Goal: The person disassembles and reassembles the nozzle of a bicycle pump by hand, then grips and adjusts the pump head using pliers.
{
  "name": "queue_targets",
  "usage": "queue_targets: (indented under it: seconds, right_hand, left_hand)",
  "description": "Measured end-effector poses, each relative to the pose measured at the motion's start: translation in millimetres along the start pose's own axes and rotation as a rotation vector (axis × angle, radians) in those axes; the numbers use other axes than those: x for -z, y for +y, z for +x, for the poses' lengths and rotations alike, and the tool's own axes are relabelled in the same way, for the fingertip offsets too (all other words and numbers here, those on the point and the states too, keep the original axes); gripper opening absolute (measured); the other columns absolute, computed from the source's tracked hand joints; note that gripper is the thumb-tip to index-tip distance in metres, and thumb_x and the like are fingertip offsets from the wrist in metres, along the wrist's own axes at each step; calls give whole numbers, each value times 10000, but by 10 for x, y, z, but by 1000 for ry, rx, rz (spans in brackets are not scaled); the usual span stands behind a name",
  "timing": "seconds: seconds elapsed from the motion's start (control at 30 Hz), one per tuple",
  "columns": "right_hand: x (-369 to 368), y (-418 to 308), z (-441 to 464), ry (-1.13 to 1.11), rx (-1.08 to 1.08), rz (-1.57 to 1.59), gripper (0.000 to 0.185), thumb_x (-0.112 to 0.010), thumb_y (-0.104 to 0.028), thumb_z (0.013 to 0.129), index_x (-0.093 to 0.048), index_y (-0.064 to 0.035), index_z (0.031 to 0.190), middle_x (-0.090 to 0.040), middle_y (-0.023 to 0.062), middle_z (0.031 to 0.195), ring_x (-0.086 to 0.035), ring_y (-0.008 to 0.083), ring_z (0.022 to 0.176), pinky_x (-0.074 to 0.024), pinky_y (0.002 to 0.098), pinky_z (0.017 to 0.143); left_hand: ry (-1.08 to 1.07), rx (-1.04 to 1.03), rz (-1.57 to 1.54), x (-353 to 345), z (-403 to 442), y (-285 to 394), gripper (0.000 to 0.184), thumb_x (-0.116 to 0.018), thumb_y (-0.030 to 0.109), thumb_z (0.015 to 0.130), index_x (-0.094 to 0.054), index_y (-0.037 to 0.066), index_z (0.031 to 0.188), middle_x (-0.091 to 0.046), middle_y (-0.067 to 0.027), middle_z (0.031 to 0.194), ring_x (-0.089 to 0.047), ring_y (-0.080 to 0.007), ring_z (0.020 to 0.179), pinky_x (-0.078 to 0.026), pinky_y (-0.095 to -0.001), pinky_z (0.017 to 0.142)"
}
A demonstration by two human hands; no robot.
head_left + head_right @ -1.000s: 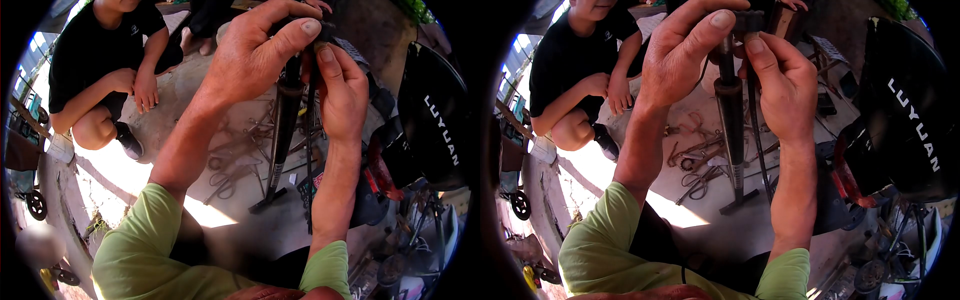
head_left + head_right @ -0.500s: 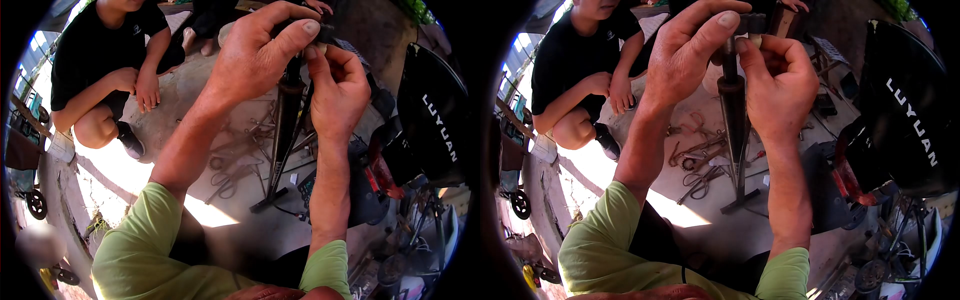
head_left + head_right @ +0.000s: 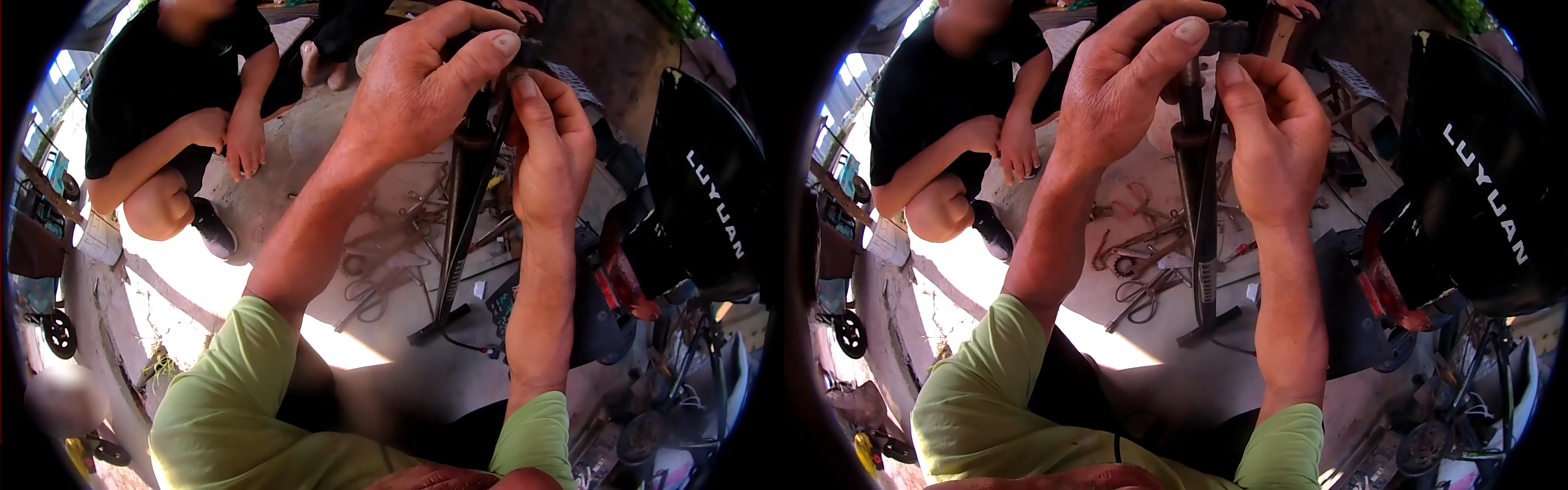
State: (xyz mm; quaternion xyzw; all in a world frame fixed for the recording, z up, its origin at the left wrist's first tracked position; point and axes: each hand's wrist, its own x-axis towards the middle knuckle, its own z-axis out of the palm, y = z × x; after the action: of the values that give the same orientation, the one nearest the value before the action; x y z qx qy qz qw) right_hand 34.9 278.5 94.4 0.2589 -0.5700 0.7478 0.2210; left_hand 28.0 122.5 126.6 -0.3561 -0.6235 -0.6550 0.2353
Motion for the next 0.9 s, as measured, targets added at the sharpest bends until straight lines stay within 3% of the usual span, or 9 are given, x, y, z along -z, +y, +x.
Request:
queue_targets:
  seconds: [0.1,0.2,0.3,0.47,0.6,0.9]
  right_hand:
    - [31,4,10,-2,-8,54,252,-747,-160,961,-669,31,1106,-728,51,964,-660,73,847,-529,218,764]
    - [22,-57,-5,6,-31,-4,255,-773,-120,937,-652,32,1102,-729,58,962,-668,79,844,-544,224,760]
    - [16,25,2,28,114,-94,260,-789,-81,917,-638,29,1098,-730,62,957,-676,83,841,-555,224,754]
    - [-9,140,14,64,243,-99,235,-778,-70,927,-642,17,1098,-729,53,948,-676,81,834,-554,216,757]
    - [-55,193,2,121,239,-126,217,-764,-81,943,-652,13,1104,-726,42,941,-671,74,817,-549,213,743]
    - [-12,243,-20,5,178,-38,289,-640,-236,1047,-643,14,1191,-653,11,906,-558,83,772,-457,233,707]
  left_hand:
    - [3,28,132,26,13,33,322,-623,172,1031,-634,-46,1268,-701,-74,1144,-635,-118,1037,-520,-274,910]
    - [17,57,143,3,-2,150,318,-627,185,1027,-649,-32,1259,-706,-74,1130,-642,-118,1024,-524,-275,896]
    - [32,78,117,-6,-16,175,326,-633,205,1027,-656,-28,1254,-708,-75,1107,-645,-121,1006,-525,-276,881]
    - [7,-4,190,46,16,45,368,-644,262,1034,-657,-31,1256,-702,-58,1061,-636,-117,952,-520,-268,840]
    - [-2,99,135,55,5,94,396,-650,295,1034,-658,-30,1259,-686,-36,1019,-609,-97,893,-506,-249,791]
    - [-6,98,176,41,-6,151,412,-650,310,1033,-656,-29,1267,-672,-27,988,-593,-90,869,-494,-242,762]
